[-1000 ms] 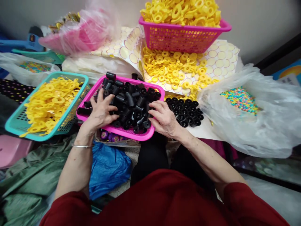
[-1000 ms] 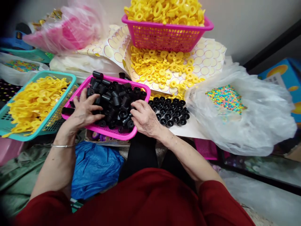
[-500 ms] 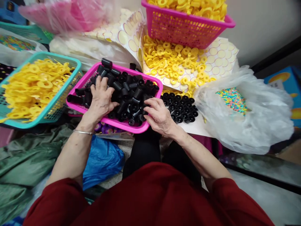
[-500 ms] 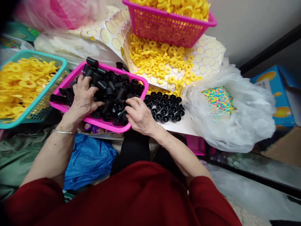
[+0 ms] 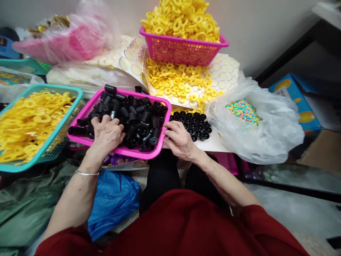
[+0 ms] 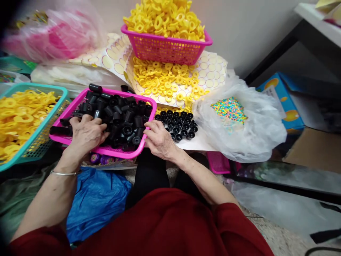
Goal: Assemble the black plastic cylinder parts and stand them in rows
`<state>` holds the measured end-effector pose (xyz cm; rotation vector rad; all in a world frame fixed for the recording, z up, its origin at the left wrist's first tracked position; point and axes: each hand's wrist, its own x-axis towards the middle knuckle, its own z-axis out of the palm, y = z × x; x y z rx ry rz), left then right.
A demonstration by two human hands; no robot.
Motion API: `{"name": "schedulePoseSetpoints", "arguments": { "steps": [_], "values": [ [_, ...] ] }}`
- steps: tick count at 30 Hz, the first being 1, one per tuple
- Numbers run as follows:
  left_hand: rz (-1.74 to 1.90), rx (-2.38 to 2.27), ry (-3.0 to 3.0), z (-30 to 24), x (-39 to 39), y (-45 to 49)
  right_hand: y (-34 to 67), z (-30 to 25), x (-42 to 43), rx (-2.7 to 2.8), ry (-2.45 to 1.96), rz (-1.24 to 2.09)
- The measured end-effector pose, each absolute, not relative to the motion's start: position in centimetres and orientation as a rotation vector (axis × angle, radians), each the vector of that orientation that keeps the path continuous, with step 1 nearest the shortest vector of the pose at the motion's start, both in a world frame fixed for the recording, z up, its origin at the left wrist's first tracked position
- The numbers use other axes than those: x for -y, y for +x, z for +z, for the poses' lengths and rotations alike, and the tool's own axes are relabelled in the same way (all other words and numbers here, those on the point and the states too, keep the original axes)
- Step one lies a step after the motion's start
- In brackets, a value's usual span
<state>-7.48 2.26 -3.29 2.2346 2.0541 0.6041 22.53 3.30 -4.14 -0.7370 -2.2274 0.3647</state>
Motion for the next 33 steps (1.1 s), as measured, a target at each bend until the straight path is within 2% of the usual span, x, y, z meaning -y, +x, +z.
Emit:
{"name": "schedulePoseSetpoints", "arguments": {
  "steps": [4,7,10,15,18,33],
  "values": [
    [0.27,-2.132,2.23,-3.0,-2.2,-7.1,23.1,-4.4,-2.9,2.178,-0.721,0.366],
    [0.221,-2.173,2.112,-2.8,-2.3,-6.8,23.3,-4.3,-2.5,2.161,-0.74,0.412],
    [0.393,-2.177,1.845,-2.7,-2.4,-7.0,23.2,-4.1,-2.2,2.15,-0.73,0.451],
    [1.028,-1.936,1.322,-2.1,-2.0,-7.1,22.9,-4.1,-2.2,2.134,-0.697,0.456],
    [1.154,-1.846,1.198,-1.8,-1.7,-7.0,22.6,-4.3,-2.2,2.137,-0.687,0.442],
    [0.835,-1.938,1.844,-2.5,-1.1,-7.5,18.8,-3.2,-2.5,2.236,-0.631,0.462]
  ]
}}
